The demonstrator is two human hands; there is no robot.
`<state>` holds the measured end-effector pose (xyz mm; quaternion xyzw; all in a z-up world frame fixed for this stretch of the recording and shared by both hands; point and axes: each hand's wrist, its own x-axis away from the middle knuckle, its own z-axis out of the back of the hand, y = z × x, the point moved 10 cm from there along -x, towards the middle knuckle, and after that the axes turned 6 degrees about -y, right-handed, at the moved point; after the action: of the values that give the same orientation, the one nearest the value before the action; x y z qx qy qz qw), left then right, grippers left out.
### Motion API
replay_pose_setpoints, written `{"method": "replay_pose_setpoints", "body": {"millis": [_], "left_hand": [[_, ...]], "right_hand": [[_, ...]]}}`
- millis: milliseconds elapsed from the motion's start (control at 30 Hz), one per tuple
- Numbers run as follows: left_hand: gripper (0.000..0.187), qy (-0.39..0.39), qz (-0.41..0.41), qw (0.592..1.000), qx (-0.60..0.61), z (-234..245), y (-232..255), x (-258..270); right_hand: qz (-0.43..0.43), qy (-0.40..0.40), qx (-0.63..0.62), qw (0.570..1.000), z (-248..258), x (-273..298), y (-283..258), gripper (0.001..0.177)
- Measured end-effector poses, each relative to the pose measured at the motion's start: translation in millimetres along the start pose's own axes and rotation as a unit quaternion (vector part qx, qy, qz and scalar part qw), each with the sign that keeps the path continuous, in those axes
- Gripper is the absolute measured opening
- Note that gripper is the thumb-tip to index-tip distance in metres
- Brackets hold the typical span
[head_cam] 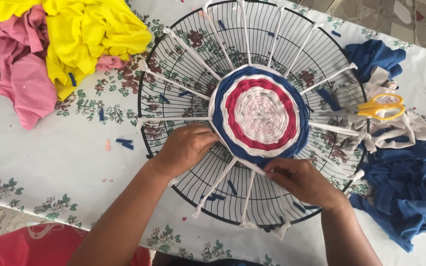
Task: Weave a rug using fabric strips on a metal fan guard frame.
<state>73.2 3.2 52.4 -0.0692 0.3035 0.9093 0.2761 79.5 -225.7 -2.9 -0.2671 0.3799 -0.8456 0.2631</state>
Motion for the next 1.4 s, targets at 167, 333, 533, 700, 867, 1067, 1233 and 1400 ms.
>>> {"method": "replay_pose_setpoints", "body": {"millis": [167,333,533,700,867,1067,1233,1400], "left_hand": [[0.025,-0.029,-0.013,0.999,0.035,11.5,-3.5,7.7],[0.029,-0.095,-0.035,0.994,0.032,15.4,-0.4,12.0],[0.014,-0.062,-0.044,0.997,-0.027,13.9,-7.6,15.0],[0.015,-0.039,-0.007,0.988,-0.151,-8.6,-15.7,20.3],[0.014,0.011,0.128,0.984,-0.124,-14.2,-6.3,31.8],[0.020,0.104,0.229,0.959,-0.133,-25.8,-30.5,41.5],[0.039,0.102,0.267,0.958,0.017,-20.9,-45.9,47.5],[0.042,0.062,0.325,0.942,0.050,-13.8,-42.8,46.2]], "right_hand": [[0.000,-0.023,0.011,1.000,-4.4,3.1,-21.6,0.024],[0.014,-0.047,0.032,0.998,-15.0,7.4,-26.4,0.025],[0.014,-0.051,0.026,0.998,-18.0,0.7,-32.6,0.025],[0.041,-0.028,0.046,0.998,-0.4,-3.5,-46.4,0.036],[0.031,-0.009,0.030,0.999,20.9,4.7,-40.7,0.032],[0.054,-0.005,0.019,0.998,18.8,8.1,-37.4,0.028],[0.067,0.019,0.024,0.997,36.4,14.5,-37.4,0.032],[0.015,0.055,0.012,0.998,62.3,26.2,-5.9,0.027]]}}
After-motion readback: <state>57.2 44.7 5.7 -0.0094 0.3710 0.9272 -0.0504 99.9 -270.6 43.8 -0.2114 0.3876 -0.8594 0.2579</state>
